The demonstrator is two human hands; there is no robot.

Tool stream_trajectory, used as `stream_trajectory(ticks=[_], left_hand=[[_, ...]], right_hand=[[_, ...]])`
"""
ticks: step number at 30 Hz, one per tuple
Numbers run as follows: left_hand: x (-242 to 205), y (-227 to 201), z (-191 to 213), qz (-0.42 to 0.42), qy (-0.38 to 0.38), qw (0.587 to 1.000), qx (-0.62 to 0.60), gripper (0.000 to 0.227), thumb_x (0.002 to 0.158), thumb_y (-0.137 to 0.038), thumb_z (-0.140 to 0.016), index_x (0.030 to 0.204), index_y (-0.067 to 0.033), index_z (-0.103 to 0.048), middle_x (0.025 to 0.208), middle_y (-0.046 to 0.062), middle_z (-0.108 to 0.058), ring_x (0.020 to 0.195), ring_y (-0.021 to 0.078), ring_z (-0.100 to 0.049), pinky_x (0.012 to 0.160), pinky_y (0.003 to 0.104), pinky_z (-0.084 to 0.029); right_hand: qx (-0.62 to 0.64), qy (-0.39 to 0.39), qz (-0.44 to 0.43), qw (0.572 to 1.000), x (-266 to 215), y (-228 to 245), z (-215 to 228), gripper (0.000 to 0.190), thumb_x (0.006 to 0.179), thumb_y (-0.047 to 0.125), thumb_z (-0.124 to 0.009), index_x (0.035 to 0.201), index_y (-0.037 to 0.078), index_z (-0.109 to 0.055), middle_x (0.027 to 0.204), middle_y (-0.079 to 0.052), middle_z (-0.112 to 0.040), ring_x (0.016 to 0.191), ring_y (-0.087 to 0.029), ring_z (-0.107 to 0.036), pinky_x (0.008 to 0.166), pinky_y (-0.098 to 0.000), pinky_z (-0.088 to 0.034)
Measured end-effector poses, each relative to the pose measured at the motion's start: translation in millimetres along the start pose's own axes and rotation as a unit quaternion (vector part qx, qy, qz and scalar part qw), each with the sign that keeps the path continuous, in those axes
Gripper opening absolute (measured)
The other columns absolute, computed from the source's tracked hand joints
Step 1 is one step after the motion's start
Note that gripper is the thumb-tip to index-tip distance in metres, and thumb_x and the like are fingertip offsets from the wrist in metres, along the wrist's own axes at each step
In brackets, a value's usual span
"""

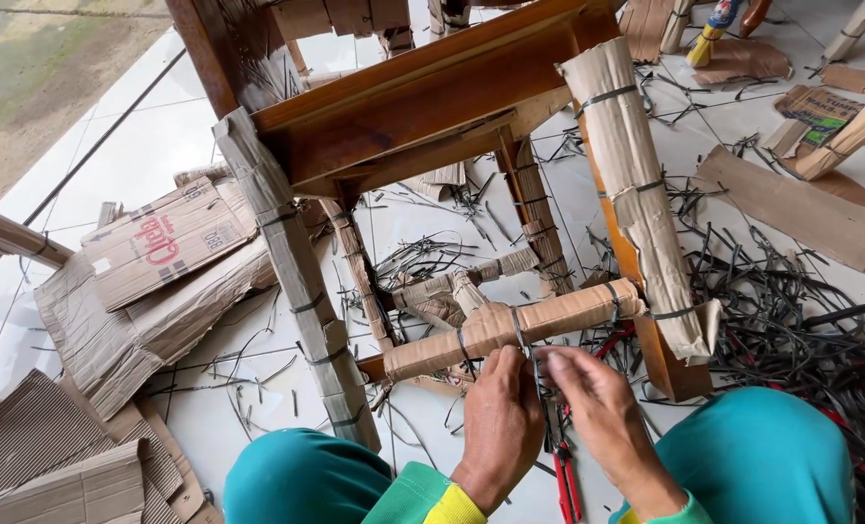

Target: The person sits on the floor and repeatedly ties black plastic cable ties around a cardboard-wrapped wooden chair leg. They wrap the ties by hand, pull them tight, and use red-handled pliers to cut the excess tails. The process is repeated multiple times on the same leg.

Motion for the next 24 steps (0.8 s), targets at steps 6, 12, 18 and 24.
stream_trajectory(ticks=[6, 12, 18, 24], left_hand=[[-0.2, -13.4, 1.3, -0.078, 0.010, 0.996, 0.050, 0.018, 0.092, -0.001, -0.049, 0.107, -0.0076, -0.056, 0.089, 0.012, -0.061, 0.066, 0.0385, -0.062, 0.048, 0.050, -0.050], [-16.0, -10.6, -5.8, -0.071, -0.001, 0.996, 0.048, 0.013, 0.105, -0.018, -0.047, 0.111, -0.0116, -0.056, 0.084, 0.012, -0.064, 0.070, 0.0368, -0.064, 0.050, 0.050, -0.045], [3.1, 41.7, -7.8, 0.121, 0.090, 0.988, -0.043, 0.012, 0.097, -0.020, -0.067, 0.106, -0.0131, -0.070, 0.079, 0.002, -0.078, 0.079, 0.0260, -0.079, 0.071, 0.039, -0.058], [11.7, 25.8, 13.9, 0.172, 0.132, 0.972, -0.091, 0.017, 0.097, -0.022, -0.066, 0.101, -0.0143, -0.081, 0.077, 0.004, -0.078, 0.075, 0.0190, -0.077, 0.071, 0.031, -0.057]], right_hand=[[0.031, -0.006, 0.013, 0.999, 16.5, 27.8, -16.4, 0.025, 0.090, 0.023, -0.072, 0.105, 0.006, -0.082, 0.100, -0.009, -0.085, 0.093, -0.021, -0.079, 0.087, -0.0314, -0.066], [0.018, 0.006, 0.075, 0.997, 10.9, 25.0, -5.2, 0.022, 0.101, 0.021, -0.057, 0.097, 0.005, -0.071, 0.088, -0.010, -0.074, 0.081, -0.021, -0.070, 0.072, -0.0315, -0.061], [-0.003, -0.011, 0.240, 0.971, 6.3, 32.1, 3.7, 0.018, 0.105, 0.011, -0.060, 0.091, 0.004, -0.069, 0.071, -0.009, -0.067, 0.068, -0.015, -0.063, 0.067, -0.0293, -0.057], [-0.065, 0.026, 0.298, 0.952, -3.4, 40.0, -7.2, 0.017, 0.102, 0.009, -0.060, 0.087, 0.009, -0.067, 0.065, -0.008, -0.065, 0.063, -0.019, -0.063, 0.063, -0.0334, -0.057]])
Point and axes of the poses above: each hand's wrist, its own x-axis towards the middle knuckle, its own z-axis out of the back of the hand, y = z × x, the point moved 8 cm from there along x, towards the middle knuckle
